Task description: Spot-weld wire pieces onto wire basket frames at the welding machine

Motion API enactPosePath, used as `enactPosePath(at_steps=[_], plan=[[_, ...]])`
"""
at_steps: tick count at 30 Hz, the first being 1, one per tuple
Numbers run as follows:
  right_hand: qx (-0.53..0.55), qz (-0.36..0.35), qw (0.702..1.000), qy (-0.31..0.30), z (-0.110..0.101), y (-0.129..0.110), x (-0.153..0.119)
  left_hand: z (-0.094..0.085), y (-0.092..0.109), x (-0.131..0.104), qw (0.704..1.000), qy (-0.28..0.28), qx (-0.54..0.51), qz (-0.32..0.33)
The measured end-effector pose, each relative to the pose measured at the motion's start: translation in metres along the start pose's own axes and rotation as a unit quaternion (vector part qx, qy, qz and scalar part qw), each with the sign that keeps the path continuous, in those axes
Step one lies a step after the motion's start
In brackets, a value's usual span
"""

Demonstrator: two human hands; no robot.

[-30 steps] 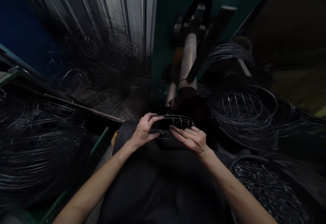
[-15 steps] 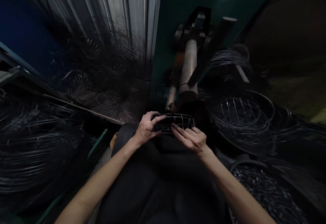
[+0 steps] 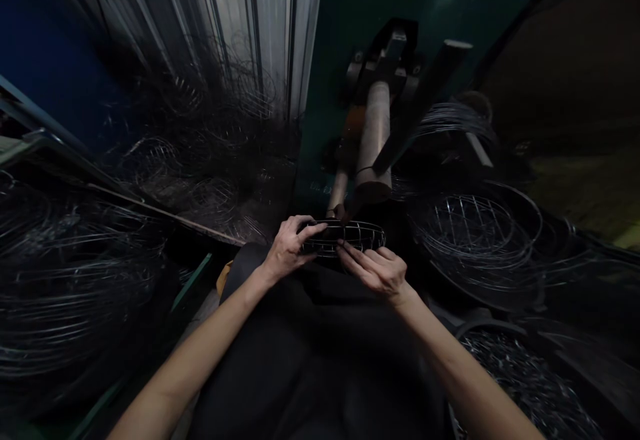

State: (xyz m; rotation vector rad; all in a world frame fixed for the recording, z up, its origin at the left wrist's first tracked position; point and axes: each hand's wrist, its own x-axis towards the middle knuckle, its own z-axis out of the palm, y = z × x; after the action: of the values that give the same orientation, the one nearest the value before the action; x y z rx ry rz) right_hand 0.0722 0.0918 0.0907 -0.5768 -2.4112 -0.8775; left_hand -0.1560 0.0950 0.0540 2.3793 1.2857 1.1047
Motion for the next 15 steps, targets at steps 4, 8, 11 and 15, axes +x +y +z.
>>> enactPosePath(at_steps=[4, 8, 11, 15], plan=[[-0.012, 0.0, 1.0, -0.004, 0.003, 0.004, 0.003, 0.003, -0.005, 0.006, 1.0, 0.011, 0.006, 0.012], [-0.006, 0.005, 1.0, -0.004, 0.01, 0.003, -0.008, 0.005, -0.01, 0.003, 1.0, 0.0, 0.02, 0.005], [0.011, 0.046, 0.999, -0.012, 0.022, -0.003, -0.017, 0.006, -0.017, 0.001, 1.0, -0.014, 0.019, 0.002], [0.058, 0.124, 0.985, -0.108, 0.031, -0.03, -0.005, 0.009, -0.031, 0.0, 1.0, -0.021, -0.015, -0.001]])
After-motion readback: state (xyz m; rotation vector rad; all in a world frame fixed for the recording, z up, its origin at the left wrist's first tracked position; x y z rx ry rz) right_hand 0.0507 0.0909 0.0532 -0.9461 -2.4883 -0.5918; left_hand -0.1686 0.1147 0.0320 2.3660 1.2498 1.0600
